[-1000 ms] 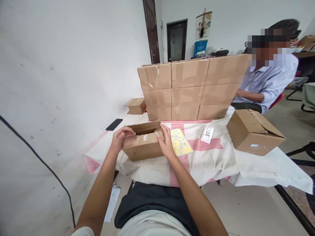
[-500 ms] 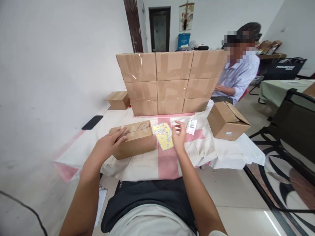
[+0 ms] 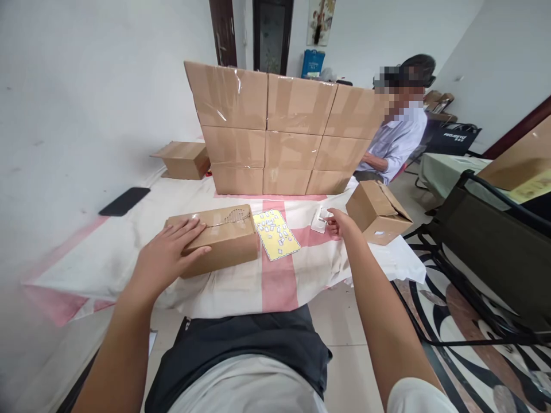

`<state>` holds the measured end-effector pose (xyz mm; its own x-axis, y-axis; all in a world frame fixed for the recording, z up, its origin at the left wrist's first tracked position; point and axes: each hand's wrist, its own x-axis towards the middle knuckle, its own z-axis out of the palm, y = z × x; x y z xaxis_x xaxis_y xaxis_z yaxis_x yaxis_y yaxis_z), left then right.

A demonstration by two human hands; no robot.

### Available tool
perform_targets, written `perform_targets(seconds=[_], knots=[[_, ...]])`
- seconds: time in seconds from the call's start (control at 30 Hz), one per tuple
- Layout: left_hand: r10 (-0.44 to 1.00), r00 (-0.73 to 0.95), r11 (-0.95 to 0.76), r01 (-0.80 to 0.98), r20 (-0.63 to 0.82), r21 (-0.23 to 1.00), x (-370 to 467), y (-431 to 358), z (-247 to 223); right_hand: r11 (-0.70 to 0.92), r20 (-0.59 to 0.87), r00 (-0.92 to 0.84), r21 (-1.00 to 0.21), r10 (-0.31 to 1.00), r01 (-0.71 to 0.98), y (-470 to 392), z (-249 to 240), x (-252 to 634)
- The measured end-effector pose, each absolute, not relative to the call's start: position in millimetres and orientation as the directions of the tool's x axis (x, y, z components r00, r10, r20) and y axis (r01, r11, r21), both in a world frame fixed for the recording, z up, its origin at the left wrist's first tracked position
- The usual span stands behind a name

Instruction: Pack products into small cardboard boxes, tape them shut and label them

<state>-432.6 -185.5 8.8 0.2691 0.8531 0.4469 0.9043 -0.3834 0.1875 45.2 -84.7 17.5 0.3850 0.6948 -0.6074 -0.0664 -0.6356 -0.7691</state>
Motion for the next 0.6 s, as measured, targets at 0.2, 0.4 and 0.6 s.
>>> perform_targets(seconds=[0.2, 0.4, 0.6], knots=[[0.834, 0.264, -0.404, 0.89, 0.485, 0.21, -434.7, -185.5, 5.6, -0.687, -0.657, 0.377, -0.723, 0.653, -0.069, -71.9, 14.2, 48.0], [0.822, 0.273, -0.414, 0.889, 0.499, 0.195, -436.7, -186.0, 3.4, -0.686, -0.629, 0.433, -0.727, 0.645, -0.032, -73.7, 13.5, 43.2], [0.804, 0.285, -0.44, 0.875, 0.522, 0.199, -438.6, -187.5, 2.9, -0.661, -0.618, 0.434, -0.748, 0.655, -0.067, -80.8, 16.8, 37.6]])
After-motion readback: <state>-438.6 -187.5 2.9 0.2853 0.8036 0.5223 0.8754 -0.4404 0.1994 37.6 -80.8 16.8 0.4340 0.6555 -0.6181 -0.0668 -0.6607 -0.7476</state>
